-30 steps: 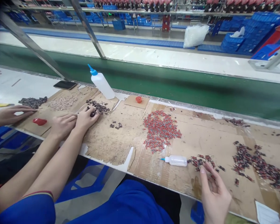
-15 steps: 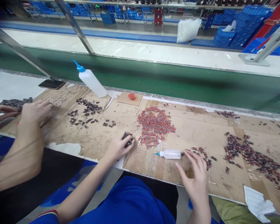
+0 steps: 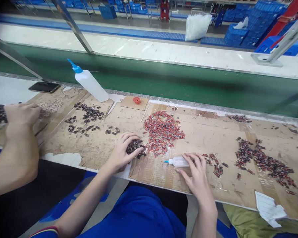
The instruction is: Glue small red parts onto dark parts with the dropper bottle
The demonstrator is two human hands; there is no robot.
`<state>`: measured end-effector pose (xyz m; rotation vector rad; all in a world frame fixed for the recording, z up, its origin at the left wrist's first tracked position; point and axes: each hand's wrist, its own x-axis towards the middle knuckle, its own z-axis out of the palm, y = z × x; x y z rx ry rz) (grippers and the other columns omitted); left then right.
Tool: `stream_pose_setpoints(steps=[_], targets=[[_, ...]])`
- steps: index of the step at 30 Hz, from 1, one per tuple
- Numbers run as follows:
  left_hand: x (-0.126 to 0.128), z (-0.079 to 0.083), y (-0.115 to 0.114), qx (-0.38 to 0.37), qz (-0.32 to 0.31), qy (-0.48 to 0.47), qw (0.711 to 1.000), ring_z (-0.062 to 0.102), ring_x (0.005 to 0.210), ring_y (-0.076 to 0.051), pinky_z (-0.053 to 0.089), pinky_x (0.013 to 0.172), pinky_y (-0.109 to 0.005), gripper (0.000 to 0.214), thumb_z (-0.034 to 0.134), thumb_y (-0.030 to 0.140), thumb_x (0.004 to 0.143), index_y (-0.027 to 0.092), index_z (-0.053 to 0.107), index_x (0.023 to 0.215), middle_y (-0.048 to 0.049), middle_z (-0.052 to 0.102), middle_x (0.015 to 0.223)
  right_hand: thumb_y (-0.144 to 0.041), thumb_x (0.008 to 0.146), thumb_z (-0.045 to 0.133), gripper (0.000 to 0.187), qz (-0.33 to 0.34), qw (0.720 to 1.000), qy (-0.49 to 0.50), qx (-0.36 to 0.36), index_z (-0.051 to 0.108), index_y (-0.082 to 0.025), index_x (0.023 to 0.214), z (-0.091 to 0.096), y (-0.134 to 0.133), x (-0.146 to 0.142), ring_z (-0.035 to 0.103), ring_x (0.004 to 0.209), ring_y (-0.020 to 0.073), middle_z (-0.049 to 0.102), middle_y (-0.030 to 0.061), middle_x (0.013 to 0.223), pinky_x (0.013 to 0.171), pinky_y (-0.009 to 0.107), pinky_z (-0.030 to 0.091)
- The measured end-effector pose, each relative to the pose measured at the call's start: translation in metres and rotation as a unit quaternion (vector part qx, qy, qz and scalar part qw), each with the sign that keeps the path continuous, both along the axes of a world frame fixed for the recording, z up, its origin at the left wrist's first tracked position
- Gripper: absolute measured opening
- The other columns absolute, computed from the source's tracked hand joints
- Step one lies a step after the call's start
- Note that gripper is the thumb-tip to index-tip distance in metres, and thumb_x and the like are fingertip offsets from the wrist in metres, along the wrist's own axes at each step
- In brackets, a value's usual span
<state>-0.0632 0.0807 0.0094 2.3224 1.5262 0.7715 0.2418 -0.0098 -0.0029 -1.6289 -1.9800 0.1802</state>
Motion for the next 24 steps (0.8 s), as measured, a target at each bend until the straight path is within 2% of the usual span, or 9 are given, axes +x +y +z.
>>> stream_pose_setpoints(steps=[4,8,11,14,16,19,22,24], targets=[[0.001,0.011,0.014,-0.025,-0.002,0.041,0.999,0.050,0.113,-0.028,0.036,0.097,-0.047,0.019,0.058,0.039,0.088,0.024,0.065,0.098,-0.0071,0.067,0.108,-0.048,0.090,0.052,0.034,0.002,1.000,0.006,-0.006,0.064,-0.026,0.113,-0.001,0.005,-0.002,0.050,0.113,0.0317,0.066,0.0100,0.112,0.097,0.053,0.041],[0.002,0.009,0.025,-0.023,-0.038,0.078,0.996,0.051,0.109,-0.028,0.037,0.092,-0.047,0.012,0.058,0.030,0.088,0.025,0.067,0.092,-0.0074,0.069,0.106,-0.050,0.091,0.051,0.034,-0.007,0.999,0.037,-0.021,0.061,-0.024,0.109,0.001,0.005,-0.004,0.051,0.112,0.0316,0.067,0.0103,0.107,0.097,0.053,0.043],[0.004,0.004,0.031,-0.034,-0.061,0.090,0.993,0.053,0.105,-0.028,0.037,0.091,-0.046,0.012,0.056,0.023,0.088,0.024,0.067,0.084,-0.0063,0.070,0.099,-0.051,0.088,0.054,0.033,-0.042,0.995,0.087,-0.024,0.061,-0.023,0.105,0.005,0.002,-0.007,0.054,0.112,0.0306,0.067,0.0114,0.105,0.094,0.050,0.046],[0.006,0.005,0.033,-0.042,-0.071,0.105,0.991,0.053,0.105,-0.028,0.038,0.090,-0.045,0.013,0.055,0.019,0.088,0.023,0.065,0.082,-0.0072,0.070,0.097,-0.051,0.080,0.064,0.035,-0.113,0.977,0.177,-0.022,0.062,-0.022,0.099,0.008,-0.003,-0.012,0.060,0.103,0.0278,0.066,0.0109,0.102,0.088,0.045,0.050],[0.007,0.009,0.032,-0.037,-0.071,0.101,0.992,0.053,0.107,-0.028,0.039,0.090,-0.044,0.012,0.054,0.018,0.089,0.022,0.064,0.084,-0.0074,0.070,0.097,-0.050,0.073,0.070,0.038,-0.172,0.948,0.266,-0.016,0.062,-0.021,0.095,0.010,-0.006,-0.015,0.063,0.092,0.0254,0.067,0.0092,0.096,0.081,0.042,0.052],[0.006,0.016,0.023,-0.022,-0.059,0.063,0.996,0.056,0.107,-0.026,0.041,0.088,-0.040,0.012,0.052,0.019,0.091,0.022,0.063,0.087,-0.0060,0.071,0.095,-0.045,0.065,0.077,0.040,-0.228,0.883,0.411,0.005,0.062,-0.020,0.092,0.010,-0.010,-0.017,0.064,0.081,0.0224,0.067,0.0065,0.090,0.071,0.036,0.051],[0.007,0.018,0.012,-0.003,-0.069,0.028,0.997,0.062,0.096,-0.022,0.043,0.083,-0.037,0.012,0.053,0.022,0.092,0.022,0.063,0.085,-0.0037,0.073,0.091,-0.043,0.061,0.077,0.039,-0.230,0.814,0.533,0.027,0.063,-0.021,0.090,0.008,-0.013,-0.018,0.061,0.070,0.0184,0.066,0.0040,0.086,0.062,0.031,0.047],[0.009,0.017,0.004,0.018,-0.067,0.014,0.997,0.064,0.092,-0.022,0.043,0.081,-0.037,0.014,0.055,0.022,0.092,0.022,0.064,0.082,-0.0021,0.074,0.087,-0.044,0.063,0.074,0.037,-0.223,0.783,0.579,0.035,0.063,-0.022,0.090,0.006,-0.012,-0.019,0.060,0.068,0.0178,0.065,0.0038,0.085,0.057,0.029,0.045]])
